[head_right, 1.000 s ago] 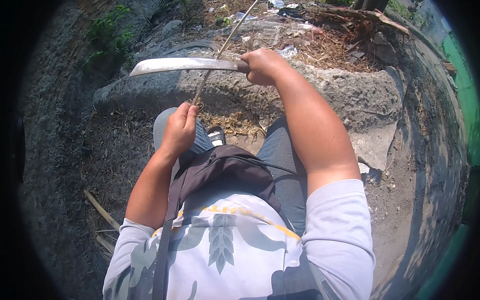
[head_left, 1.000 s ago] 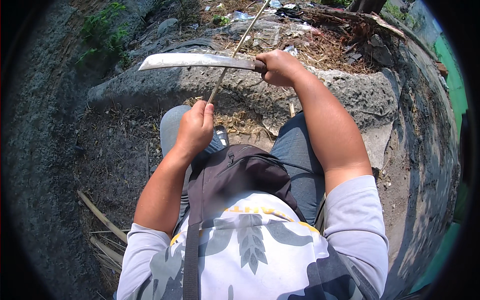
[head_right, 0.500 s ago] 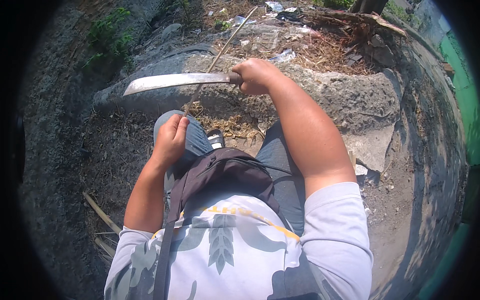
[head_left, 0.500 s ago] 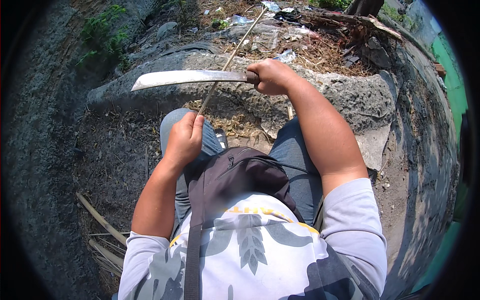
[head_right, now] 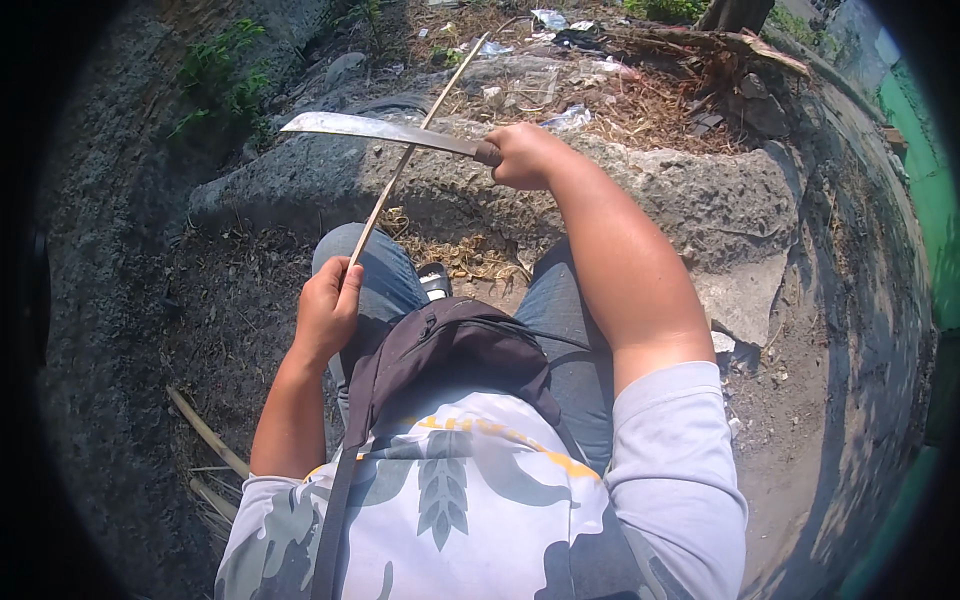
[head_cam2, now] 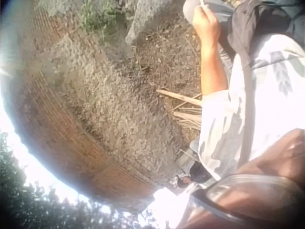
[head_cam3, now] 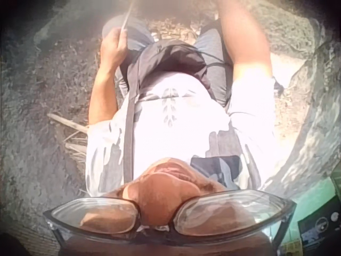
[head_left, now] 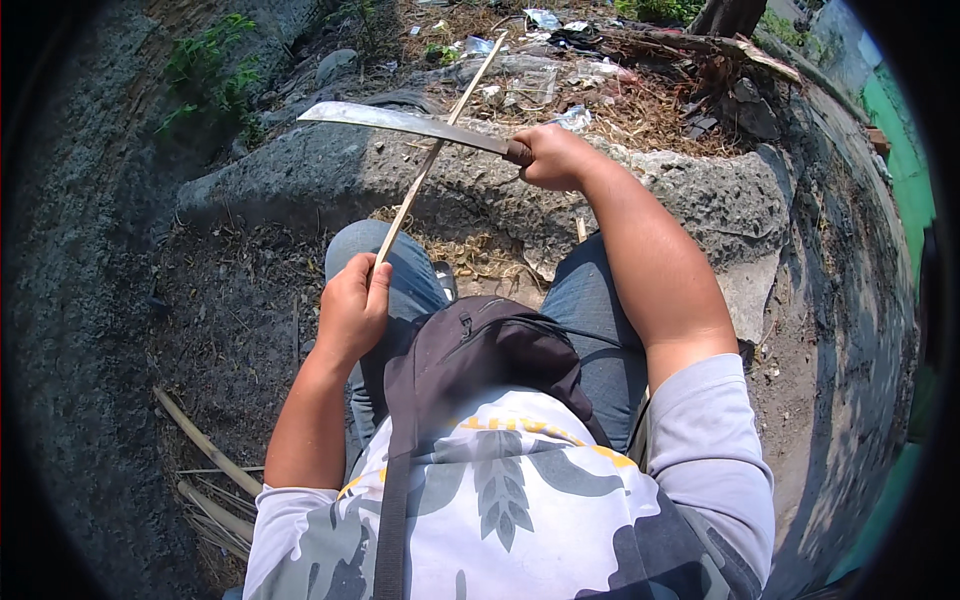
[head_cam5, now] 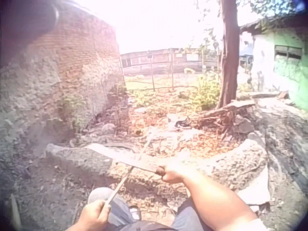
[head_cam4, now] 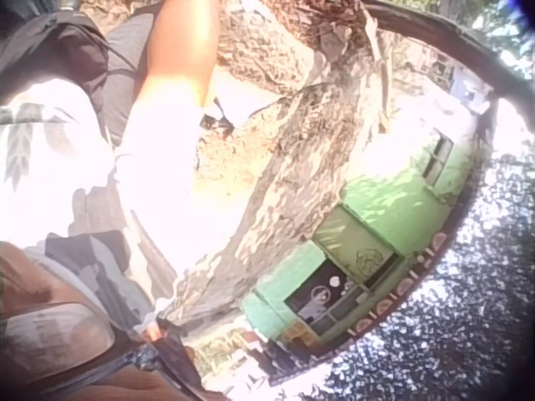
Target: The person repeatedly shaves and scrapes a bamboo stick using a machete.
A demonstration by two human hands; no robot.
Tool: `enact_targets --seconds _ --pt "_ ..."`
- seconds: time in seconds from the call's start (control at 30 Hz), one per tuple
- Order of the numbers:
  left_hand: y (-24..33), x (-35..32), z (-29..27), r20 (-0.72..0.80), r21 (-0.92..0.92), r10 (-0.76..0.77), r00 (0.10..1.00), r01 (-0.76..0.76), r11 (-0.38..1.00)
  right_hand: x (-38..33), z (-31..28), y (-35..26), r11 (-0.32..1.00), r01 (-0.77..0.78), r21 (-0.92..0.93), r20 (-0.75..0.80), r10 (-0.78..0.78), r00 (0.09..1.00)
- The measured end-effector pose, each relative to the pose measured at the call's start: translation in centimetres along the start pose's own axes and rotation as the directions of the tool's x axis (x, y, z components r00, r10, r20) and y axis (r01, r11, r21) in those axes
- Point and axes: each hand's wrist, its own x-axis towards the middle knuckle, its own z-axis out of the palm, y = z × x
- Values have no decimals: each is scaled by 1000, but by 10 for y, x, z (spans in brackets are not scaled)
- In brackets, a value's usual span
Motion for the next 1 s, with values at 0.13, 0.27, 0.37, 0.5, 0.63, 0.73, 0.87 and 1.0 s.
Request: enact_targets --seconds 0.13,0.27,0.37,0.5,0.63,0.73,0.87,1.0 --pt "-3 0 2 -20 22 86 996 -86 996 -24 -12 -34 978 85 -191 42 -79 996" --pt "-6 -4 1 -16 -23 96 995 -96 995 -11 -6 6 995 20 -94 -24 -23 999" --pt "-9 -6 1 -5 -39 59 998 -59 998 -8 -6 7 994 -31 -108 -8 31 999" --pt "-6 3 1 -29 -88 36 999 -39 995 -6 2 -9 999 31 -42 -173 -37 984" --pt "6 20 0 -8 -55 44 999 -44 998 -4 4 -21 986 167 -22 -143 -169 975" --pt "10 27 2 -8 -106 91 996 -92 990 -8 -2 -25 976 212 -56 -130 -217 967" --pt "8 24 0 59 -78 73 996 -68 995 -8 -8 7 993 88 -81 -185 -102 977" --pt "0 11 6 12 -110 100 995 -98 989 -7 -12 26 1000 -5 -25 -205 0 979"
